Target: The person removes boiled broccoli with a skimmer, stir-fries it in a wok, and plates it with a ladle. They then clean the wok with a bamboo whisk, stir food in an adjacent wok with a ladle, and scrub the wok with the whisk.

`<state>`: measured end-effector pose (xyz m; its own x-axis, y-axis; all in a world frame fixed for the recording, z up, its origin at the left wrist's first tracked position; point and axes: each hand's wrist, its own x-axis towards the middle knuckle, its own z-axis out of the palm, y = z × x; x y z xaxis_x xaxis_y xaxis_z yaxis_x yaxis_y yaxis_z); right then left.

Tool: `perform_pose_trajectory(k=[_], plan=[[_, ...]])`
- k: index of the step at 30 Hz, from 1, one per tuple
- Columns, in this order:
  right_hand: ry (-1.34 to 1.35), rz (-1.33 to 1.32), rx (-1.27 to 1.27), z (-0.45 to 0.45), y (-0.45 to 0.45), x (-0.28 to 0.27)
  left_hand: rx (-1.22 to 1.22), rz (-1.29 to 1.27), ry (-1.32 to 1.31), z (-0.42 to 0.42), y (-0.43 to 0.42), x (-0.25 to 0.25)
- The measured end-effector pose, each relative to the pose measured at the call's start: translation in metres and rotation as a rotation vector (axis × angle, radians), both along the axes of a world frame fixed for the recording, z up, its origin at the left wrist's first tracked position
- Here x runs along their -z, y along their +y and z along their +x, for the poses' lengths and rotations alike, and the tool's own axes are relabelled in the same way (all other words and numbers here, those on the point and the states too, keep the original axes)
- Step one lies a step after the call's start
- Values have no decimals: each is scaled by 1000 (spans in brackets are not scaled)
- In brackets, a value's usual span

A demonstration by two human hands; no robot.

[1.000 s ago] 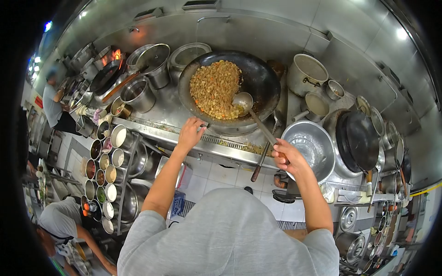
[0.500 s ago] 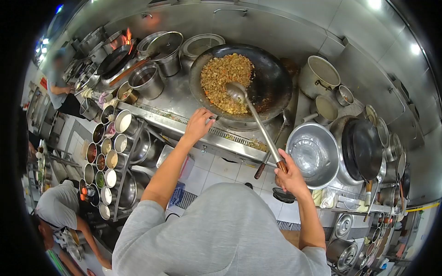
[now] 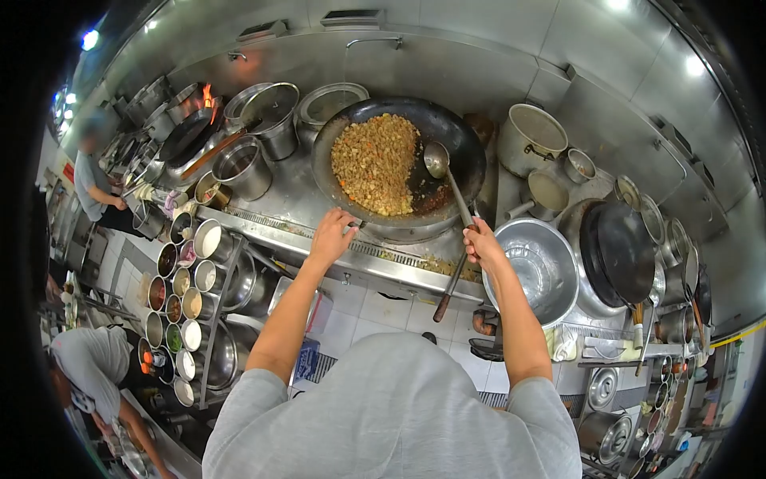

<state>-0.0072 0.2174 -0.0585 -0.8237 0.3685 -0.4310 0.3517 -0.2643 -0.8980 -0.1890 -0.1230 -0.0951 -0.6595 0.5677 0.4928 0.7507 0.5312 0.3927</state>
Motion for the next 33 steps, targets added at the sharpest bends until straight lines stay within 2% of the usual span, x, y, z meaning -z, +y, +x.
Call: perform_pose_trajectory(k=[9, 14, 18, 24, 26, 28, 30, 33], plan=[[-50, -52, -97, 26, 3, -27, -1, 33, -18, -1, 0, 4], [-73, -364, -121, 61, 2, -47, 16, 50, -60, -2, 2, 8], [-57, -463, -72, 91, -4, -63, 33, 47, -25, -2, 1, 3], [-53, -314, -110, 129, -43, -99, 23, 44, -28, -2, 1, 7], [-68, -162, -179, 135, -51, -100, 18, 45, -14, -3, 1, 6], [-70, -120, -219, 136, -52, -94, 31, 49, -9, -3, 1, 6], [19, 63, -248, 130, -49, -77, 30, 46, -14, -2, 1, 6], [29, 89, -164, 96, -47, -54, 25, 38, -25, -2, 2, 6]])
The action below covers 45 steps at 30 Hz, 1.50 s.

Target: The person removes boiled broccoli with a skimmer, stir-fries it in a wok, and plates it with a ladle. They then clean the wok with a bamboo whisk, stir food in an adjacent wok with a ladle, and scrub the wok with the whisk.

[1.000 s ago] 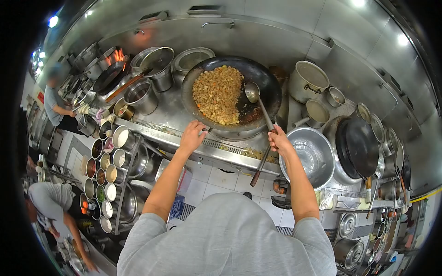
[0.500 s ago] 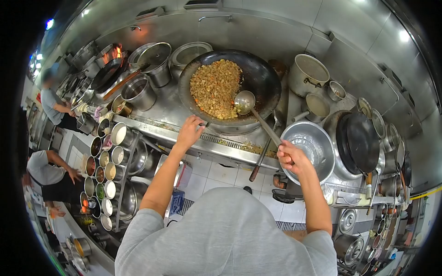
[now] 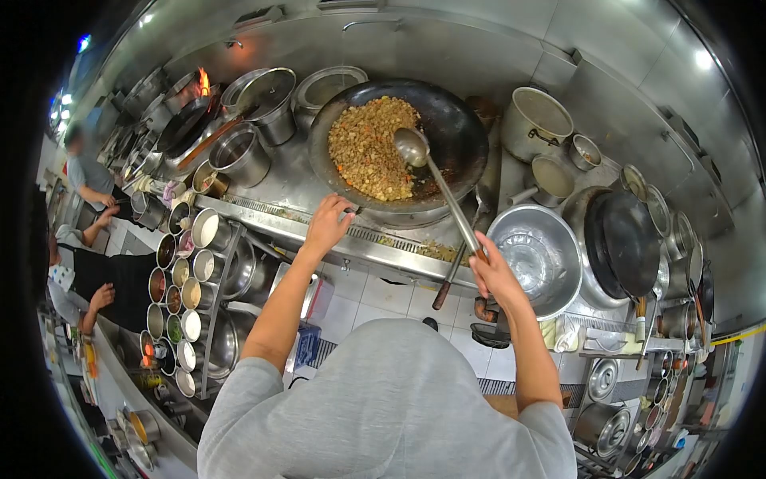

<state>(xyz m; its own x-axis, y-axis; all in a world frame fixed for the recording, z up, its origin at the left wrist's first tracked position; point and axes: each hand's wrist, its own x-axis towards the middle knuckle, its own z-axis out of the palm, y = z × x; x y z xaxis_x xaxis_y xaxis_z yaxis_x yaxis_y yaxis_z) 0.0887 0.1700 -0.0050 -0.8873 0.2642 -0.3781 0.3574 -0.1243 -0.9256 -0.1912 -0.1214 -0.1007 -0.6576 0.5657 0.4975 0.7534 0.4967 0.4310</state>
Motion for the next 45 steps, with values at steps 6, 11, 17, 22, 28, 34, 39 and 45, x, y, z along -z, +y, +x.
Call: perform_pose_trajectory(k=[6, 11, 17, 22, 28, 34, 39, 45], plan=[[-13, -19, 162, -88, 33, 49, -30, -46, -12, 0, -1, 4], [-16, -76, 154, -110, 48, 54, -48, -80, 11, 5, -9, -1], [-23, -66, 78, -103, 45, 44, -53, -69, -1, 9, -17, -8], [-35, -526, 188, -81, 46, 28, -45, -87, -3, 7, -18, -9], [28, -921, 178, -56, 40, 27, -42, -69, -22, 11, -15, -16], [164, -1114, 234, -63, 62, 10, -48, -39, -37, 14, -14, -20], [475, -583, 250, -144, 134, 30, -47, -44, -53, 22, -11, -25], [277, 167, 413, -121, 102, 8, -95, -24, -8, 18, -17, -26]])
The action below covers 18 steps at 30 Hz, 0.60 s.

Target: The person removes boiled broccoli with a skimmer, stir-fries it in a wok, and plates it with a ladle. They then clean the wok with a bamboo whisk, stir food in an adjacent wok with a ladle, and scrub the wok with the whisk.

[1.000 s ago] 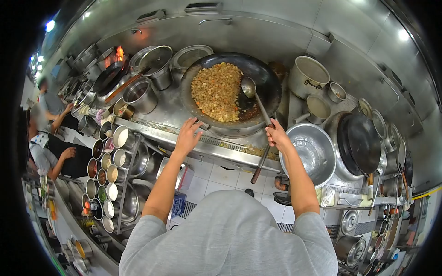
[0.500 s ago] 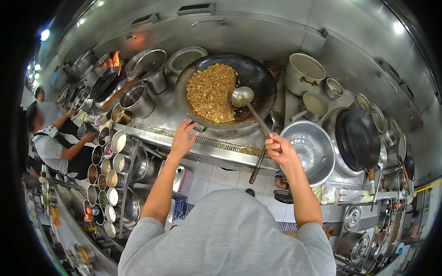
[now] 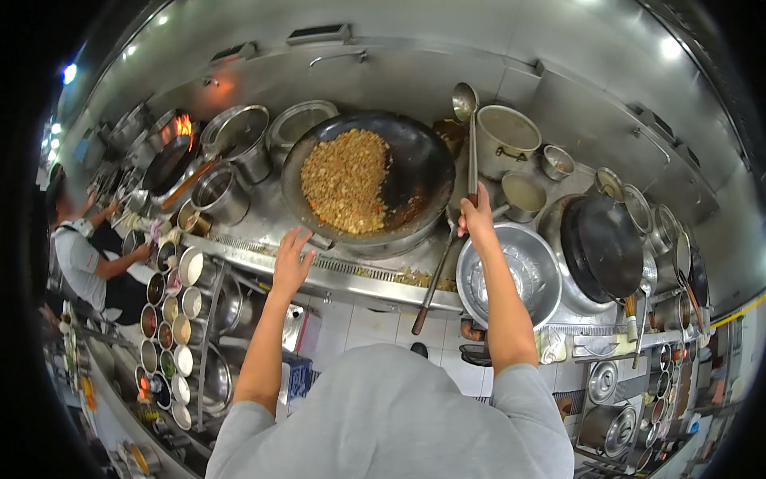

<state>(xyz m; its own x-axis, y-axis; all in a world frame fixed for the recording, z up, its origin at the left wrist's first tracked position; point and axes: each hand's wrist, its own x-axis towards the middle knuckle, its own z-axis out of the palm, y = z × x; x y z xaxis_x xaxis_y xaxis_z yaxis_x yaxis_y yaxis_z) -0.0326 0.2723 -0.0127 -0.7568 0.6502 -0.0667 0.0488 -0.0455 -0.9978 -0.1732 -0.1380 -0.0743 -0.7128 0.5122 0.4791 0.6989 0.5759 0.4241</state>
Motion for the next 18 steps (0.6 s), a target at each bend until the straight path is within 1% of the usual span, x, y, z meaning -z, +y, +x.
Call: perform_pose_trajectory(k=[2, 4, 6, 7, 8, 9, 10, 11, 12, 14, 15, 16, 17, 18], plan=[[18, -221, -78, 20, -10, 16, -41, 34, -4, 2, 5, 0], [-12, -195, -132, 31, -14, 38, -68, 65, 3, 2, 11, 4], [-32, -169, -182, 37, -26, 66, -246, 491, -452, -10, 16, 32], [-73, -132, -174, 40, -36, 81, -293, 697, -704, -21, 17, 59], [-114, -92, -168, 43, -42, 89, -298, 697, -698, -18, 20, 53], [-226, -41, -176, 46, -43, 95, -289, 935, -937, -13, 27, 48], [-227, -45, -180, 45, -39, 118, -273, 1171, -1176, -9, 32, 45], [-244, 199, -152, 40, -31, 156, -209, 1191, -1197, -9, 34, 45], [-261, 254, -139, 40, -36, 154, -214, 1185, -1196, -13, 36, 49], [-298, 363, -111, 38, -46, 146, -25, 1385, -1230, -24, 45, 54], [-353, 426, -115, 38, -51, 140, -30, 1381, -1230, -28, 51, 53], [-408, 489, -120, 37, -52, 137, -68, 1525, -1283, -31, 59, 49], [-408, 483, -125, 36, -51, 140, -108, 1667, -1331, -33, 64, 44], [-426, 489, -123, 33, -51, 142, -114, 1662, -1326, -37, 66, 44]])
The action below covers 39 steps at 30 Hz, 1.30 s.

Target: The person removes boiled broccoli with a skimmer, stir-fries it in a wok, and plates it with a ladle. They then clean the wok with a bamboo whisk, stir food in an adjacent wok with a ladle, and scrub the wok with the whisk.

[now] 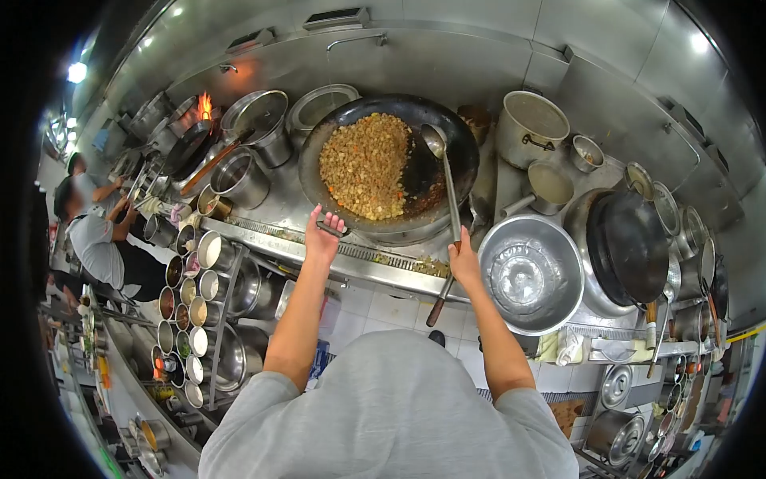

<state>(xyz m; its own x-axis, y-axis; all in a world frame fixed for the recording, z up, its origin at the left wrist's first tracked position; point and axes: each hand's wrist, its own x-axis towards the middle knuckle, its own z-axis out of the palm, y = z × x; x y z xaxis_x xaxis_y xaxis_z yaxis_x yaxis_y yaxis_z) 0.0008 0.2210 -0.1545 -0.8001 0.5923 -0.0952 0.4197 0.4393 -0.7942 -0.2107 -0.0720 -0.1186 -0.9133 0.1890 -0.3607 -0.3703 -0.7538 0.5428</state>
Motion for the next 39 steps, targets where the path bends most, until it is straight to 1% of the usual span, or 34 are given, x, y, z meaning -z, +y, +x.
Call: perform_pose_trajectory(k=[1, 2, 4, 5, 7, 8, 10, 12, 14, 21, 24, 27, 30, 39], plan=[[-15, 11, 5, -3, 1, 2, -13, 25, 1, -8, 2, 9], [-14, 8, 2, -4, -2, -14, -27, 53, 1, -11, 4, 14], [-144, -273, 72, -6, -7, -43, -69, 50, -3, -14, 8, 21], [-145, -273, 70, -11, -5, -45, -106, 49, -9, -14, 10, 22], [-191, -55, -21, -16, -3, -46, -135, 32, -18, -14, 13, 20], [-195, -55, -19, -20, -2, -37, -161, 16, -25, -14, 15, 19], [-55, 147, -31, -29, -7, -23, -172, 0, -19, -15, 18, 19], [-63, 120, -27, -33, -8, -22, -183, -18, -14, -15, 18, 20], [-5, 123, -10, -37, -10, -19, -184, -24, 36, -17, 18, 24], [-62, 153, -10, -49, -21, -2, -214, -108, 62, -31, 13, 20], [-97, 124, 8, -54, -26, 0, -197, -128, 85, -32, 11, 18], [-73, 139, 7, -59, -27, -3, -191, -134, 77, -34, 11, 20], [-120, 112, 12, -60, -23, -3, -207, -131, 60, -28, 15, 18], [-46, 87, -6, -67, -7, 16, -198, -139, 87, -15, 20, 5]])
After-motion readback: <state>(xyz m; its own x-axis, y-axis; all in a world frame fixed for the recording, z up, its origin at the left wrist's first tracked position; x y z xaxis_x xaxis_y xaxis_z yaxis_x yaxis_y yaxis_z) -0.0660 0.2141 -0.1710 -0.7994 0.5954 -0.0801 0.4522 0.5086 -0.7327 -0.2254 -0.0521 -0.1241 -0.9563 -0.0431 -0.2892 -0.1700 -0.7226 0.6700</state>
